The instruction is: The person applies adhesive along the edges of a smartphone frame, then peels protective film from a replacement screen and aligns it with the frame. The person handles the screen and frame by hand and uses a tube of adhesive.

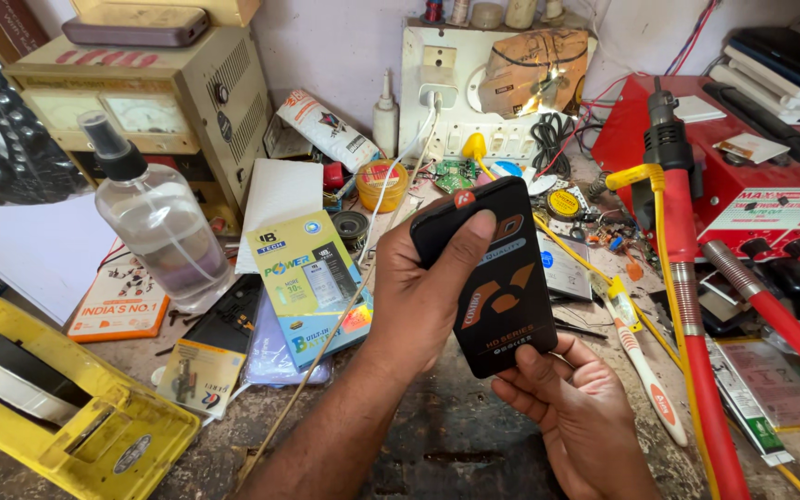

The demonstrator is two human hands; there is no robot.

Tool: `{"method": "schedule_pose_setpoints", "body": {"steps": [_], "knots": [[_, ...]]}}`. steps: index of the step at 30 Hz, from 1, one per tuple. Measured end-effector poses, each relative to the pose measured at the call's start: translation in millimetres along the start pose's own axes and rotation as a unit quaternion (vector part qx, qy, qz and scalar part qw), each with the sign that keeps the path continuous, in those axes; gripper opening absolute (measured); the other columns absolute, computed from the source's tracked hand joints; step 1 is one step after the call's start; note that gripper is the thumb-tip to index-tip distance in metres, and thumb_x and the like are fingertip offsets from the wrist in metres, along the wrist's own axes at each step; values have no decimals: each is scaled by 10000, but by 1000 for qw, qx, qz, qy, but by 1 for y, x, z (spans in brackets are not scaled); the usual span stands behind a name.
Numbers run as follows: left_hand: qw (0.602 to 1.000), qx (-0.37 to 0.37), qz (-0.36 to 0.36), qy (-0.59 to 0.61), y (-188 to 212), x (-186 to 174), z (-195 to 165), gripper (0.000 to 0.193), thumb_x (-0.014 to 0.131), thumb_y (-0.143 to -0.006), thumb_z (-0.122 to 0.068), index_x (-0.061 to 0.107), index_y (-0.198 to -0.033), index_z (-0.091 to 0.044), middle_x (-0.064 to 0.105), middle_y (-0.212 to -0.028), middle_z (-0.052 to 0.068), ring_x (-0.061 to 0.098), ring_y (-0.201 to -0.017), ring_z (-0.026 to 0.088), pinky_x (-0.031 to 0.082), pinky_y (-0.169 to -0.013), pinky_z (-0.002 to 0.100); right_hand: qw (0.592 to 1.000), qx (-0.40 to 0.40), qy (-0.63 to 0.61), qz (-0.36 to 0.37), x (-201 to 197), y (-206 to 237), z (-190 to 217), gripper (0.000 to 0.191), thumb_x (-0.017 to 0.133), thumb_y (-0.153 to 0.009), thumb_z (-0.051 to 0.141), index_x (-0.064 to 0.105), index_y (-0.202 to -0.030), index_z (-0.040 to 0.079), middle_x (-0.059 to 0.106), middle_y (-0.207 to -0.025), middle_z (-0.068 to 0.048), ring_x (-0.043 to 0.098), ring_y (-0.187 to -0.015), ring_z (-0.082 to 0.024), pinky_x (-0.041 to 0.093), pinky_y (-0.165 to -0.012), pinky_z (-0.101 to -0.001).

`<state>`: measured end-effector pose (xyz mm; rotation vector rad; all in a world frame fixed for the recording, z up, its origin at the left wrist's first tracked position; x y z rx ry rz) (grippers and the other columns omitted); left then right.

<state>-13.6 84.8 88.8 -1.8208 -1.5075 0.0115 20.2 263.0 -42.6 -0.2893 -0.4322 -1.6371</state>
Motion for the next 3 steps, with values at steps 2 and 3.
{"method": "schedule_pose_setpoints", "body": {"steps": [2,3], "knots": [[1000,-2,1,-6,-1,1,0,310,687,-1035,-203,715,-1242,26,761,-1022,54,693,-892,77,580,-782,244,1000,1,3,-10,-3,-2,-1,280,715,-881,104,614,-1128,19,766,-946,-120,751,-838,-214,638,-765,-393],[1000,-2,5,-6,-2,2,-1,319,688,-1032,-204,710,-1257,21,761,-1028,55,694,-900,78,582,-789,242,1000,3,5,-18,-5,-3,-3,274,713,-882,102,613,-1123,19,767,-944,-129,754,-844,-222,639,-764,-401]]}}
Point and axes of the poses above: each hand's wrist, its own y-axis away from the middle knuckle, its own x-axis out of the palm, z = x × y, the point moved 7 cm from there along -y, towards the middle knuckle
